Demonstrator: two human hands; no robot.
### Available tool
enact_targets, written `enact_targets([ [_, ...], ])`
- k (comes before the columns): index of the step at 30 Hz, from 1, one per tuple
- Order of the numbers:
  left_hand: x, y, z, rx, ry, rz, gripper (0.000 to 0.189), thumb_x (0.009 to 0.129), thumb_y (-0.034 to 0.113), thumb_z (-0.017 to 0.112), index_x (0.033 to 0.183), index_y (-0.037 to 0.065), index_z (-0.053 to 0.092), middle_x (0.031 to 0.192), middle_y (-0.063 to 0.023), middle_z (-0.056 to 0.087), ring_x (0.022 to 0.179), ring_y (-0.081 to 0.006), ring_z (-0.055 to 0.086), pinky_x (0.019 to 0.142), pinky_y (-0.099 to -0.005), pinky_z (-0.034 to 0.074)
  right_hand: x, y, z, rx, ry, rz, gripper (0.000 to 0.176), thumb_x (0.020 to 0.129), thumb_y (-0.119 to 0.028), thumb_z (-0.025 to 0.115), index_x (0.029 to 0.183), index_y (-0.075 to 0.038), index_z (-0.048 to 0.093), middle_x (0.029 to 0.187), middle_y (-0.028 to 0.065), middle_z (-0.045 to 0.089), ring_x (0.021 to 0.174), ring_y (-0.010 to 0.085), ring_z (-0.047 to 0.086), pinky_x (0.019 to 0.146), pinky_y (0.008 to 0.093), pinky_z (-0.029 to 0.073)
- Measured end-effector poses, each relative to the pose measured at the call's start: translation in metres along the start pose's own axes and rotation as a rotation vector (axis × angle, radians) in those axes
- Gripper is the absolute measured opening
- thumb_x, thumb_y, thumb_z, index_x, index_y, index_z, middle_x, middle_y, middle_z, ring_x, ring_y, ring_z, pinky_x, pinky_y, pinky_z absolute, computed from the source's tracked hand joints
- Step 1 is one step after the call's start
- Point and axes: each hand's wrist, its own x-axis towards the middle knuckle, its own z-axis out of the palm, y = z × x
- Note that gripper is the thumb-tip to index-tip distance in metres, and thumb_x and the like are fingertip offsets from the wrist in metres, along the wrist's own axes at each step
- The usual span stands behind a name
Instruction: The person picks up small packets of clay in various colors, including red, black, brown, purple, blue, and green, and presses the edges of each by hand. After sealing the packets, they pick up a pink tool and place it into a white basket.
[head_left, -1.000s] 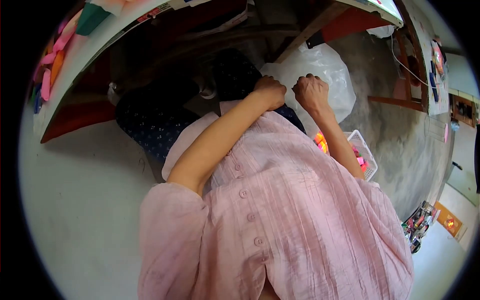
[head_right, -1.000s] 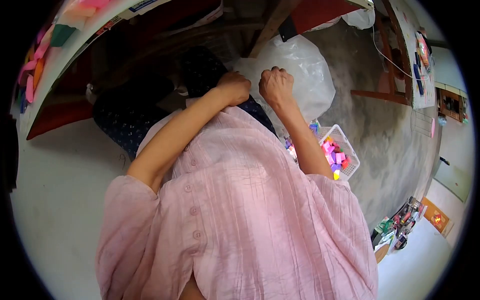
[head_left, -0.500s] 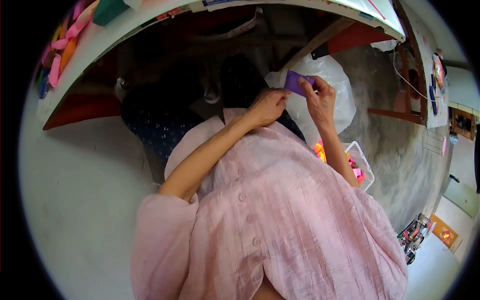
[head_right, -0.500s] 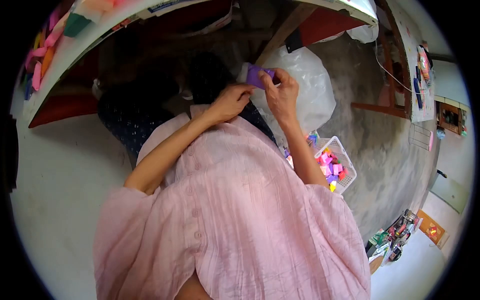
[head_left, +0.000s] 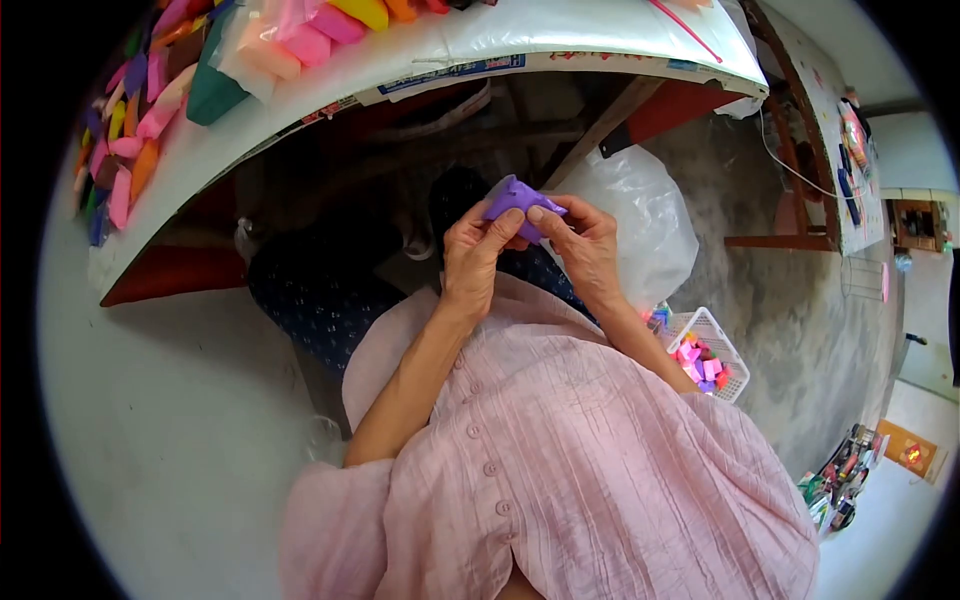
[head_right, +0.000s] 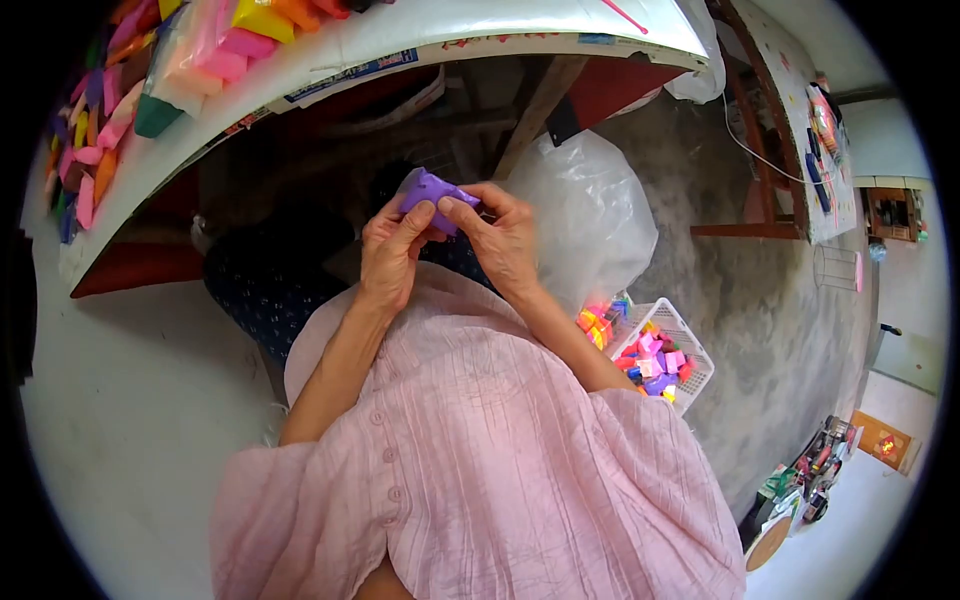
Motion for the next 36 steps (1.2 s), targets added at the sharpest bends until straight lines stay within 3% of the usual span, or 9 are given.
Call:
enact_targets([
  [6,-0.010,-0.001,-0.003,-0.071,0.057,0.028,0.029,0.091,0.019,0.067,0.116,0.003,0.065,0.097,-0.0039,0.068,0.079,-0.0094,0.060,0.073,-0.0221,0.051,0.004,0.002,0.008,-0.026,-0.023,-0.219,0.018,0.083,-0.015,0.074,0.080,0.001,0.068,0.071,-0.0007,0.055,0.066,0.0064,0.049,0.058,0.0222,0.037],
  [12,-0.018,0.016,-0.005,0.072,0.070,0.142,0.025,0.092,0.020,0.067,0.110,0.004,0.068,0.091,-0.0003,0.068,0.076,-0.0058,0.057,0.071,-0.0199,0.048,-0.001,-0.011,0.019,-0.049,-0.049,-0.149,0.014,0.083,-0.012,0.073,0.080,0.001,0.068,0.074,0.0014,0.057,0.069,0.0083,0.052,0.060,0.0238,0.040],
  [16,-0.020,0.027,-0.006,0.202,0.037,0.202,0.024,0.094,0.020,0.064,0.109,0.003,0.067,0.089,0.0003,0.067,0.076,-0.0054,0.057,0.070,-0.0204,0.048,0.000,-0.017,0.021,-0.064,-0.117,-0.208,0.013,0.081,-0.010,0.073,0.082,0.002,0.068,0.077,0.0030,0.058,0.070,0.0094,0.053,0.062,0.0245,0.042],
  [21,-0.026,0.026,-0.009,0.208,0.023,0.172,0.023,0.094,0.020,0.064,0.107,0.002,0.067,0.086,0.0016,0.065,0.075,-0.0054,0.056,0.069,-0.0203,0.047,0.002,-0.008,0.019,-0.037,-0.152,-0.245,0.013,0.080,-0.008,0.073,0.084,0.003,0.068,0.079,0.0036,0.058,0.069,0.0098,0.053,0.062,0.0248,0.041],
  [27,-0.027,0.034,-0.012,0.263,-0.014,0.181,0.019,0.093,0.017,0.066,0.106,0.003,0.067,0.084,0.0026,0.063,0.073,-0.0049,0.054,0.068,-0.0199,0.046,0.003,-0.033,0.028,-0.029,-0.174,-0.170,0.013,0.078,-0.008,0.073,0.076,0.003,0.066,0.070,0.0035,0.056,0.065,0.0101,0.051,0.058,0.0260,0.039],
  [30,-0.027,0.037,-0.013,0.297,-0.042,0.173,0.018,0.092,0.016,0.066,0.105,0.003,0.068,0.083,0.0030,0.063,0.072,-0.0047,0.053,0.067,-0.0197,0.046,0.010,-0.023,0.026,-0.059,-0.174,-0.278,0.013,0.078,-0.008,0.072,0.076,0.003,0.066,0.068,0.0035,0.054,0.064,0.0103,0.051,0.058,0.0259,0.039],
  [36,-0.023,0.039,-0.013,0.248,-0.064,0.150,0.016,0.093,0.015,0.065,0.102,0.002,0.067,0.082,0.0025,0.063,0.071,-0.0048,0.053,0.066,-0.0199,0.045,0.009,-0.026,0.029,-0.063,-0.146,-0.279,0.014,0.080,-0.008,0.072,0.076,0.003,0.065,0.068,0.0017,0.057,0.064,0.0083,0.052,0.057,0.0251,0.041],
])
